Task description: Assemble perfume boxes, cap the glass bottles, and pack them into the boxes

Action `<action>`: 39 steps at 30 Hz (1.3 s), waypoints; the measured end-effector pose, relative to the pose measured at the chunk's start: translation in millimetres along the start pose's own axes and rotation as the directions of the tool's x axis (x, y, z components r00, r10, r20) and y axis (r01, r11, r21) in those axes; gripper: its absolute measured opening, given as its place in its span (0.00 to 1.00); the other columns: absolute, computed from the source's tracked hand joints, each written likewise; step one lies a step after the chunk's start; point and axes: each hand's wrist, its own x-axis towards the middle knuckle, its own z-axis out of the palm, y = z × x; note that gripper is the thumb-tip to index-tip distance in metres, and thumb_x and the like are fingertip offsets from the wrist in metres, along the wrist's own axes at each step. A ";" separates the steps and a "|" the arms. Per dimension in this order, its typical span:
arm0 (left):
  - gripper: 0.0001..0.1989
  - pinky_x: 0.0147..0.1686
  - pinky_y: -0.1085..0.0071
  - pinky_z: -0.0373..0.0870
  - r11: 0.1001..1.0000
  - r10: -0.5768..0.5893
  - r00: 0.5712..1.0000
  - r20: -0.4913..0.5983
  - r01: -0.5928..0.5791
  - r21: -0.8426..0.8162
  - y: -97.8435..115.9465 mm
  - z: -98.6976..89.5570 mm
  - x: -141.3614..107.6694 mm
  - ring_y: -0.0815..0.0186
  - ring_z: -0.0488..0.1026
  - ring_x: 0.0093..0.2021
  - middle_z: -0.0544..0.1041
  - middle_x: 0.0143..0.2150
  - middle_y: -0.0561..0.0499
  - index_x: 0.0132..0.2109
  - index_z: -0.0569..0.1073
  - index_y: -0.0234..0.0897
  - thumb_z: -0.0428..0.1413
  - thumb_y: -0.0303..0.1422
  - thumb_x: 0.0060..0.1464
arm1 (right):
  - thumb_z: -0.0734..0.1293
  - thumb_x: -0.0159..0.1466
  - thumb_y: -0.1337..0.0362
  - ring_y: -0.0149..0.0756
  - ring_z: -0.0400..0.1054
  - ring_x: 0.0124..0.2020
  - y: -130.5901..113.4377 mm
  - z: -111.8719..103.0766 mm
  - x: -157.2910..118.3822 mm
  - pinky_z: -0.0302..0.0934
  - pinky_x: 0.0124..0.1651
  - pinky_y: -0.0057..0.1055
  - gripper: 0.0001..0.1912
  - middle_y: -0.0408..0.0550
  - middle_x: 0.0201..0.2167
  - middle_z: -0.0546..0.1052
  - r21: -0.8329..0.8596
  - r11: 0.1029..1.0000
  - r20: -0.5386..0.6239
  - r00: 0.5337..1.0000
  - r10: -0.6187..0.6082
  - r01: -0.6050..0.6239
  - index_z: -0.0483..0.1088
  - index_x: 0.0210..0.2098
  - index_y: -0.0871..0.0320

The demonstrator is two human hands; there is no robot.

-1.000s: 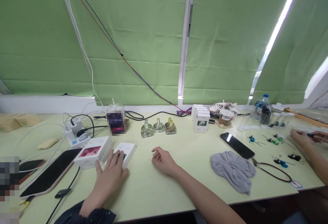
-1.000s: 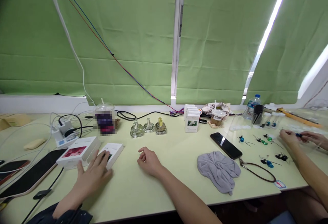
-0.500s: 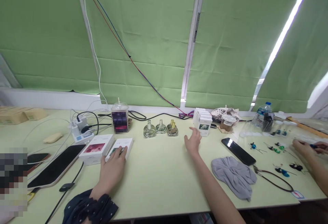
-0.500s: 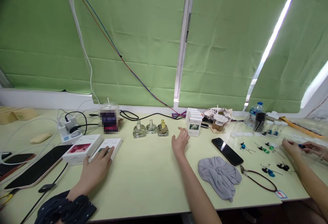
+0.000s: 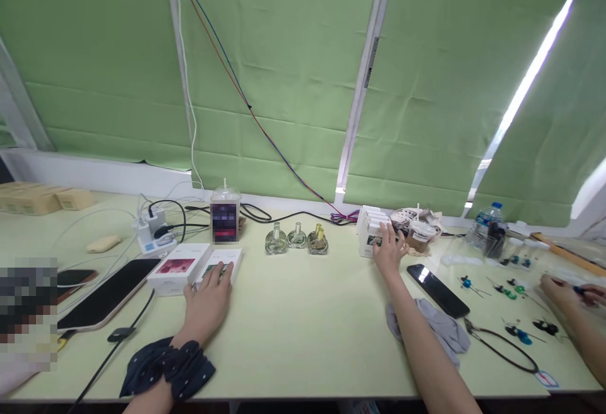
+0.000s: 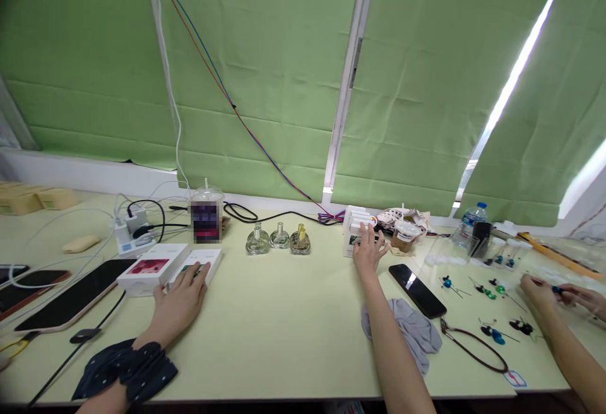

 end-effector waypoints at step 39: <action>0.20 0.62 0.54 0.54 0.241 0.585 0.751 -0.305 -0.520 -0.820 114.2 -8.7 36.8 0.53 0.49 0.67 0.53 0.66 0.43 0.57 0.62 0.45 0.48 0.43 0.60 | 0.58 0.67 0.69 0.38 0.65 0.37 -114.8 -76.4 -54.9 0.55 0.40 0.33 0.06 0.48 0.35 0.75 0.618 0.475 -0.126 0.676 -0.726 0.626 0.66 0.37 0.56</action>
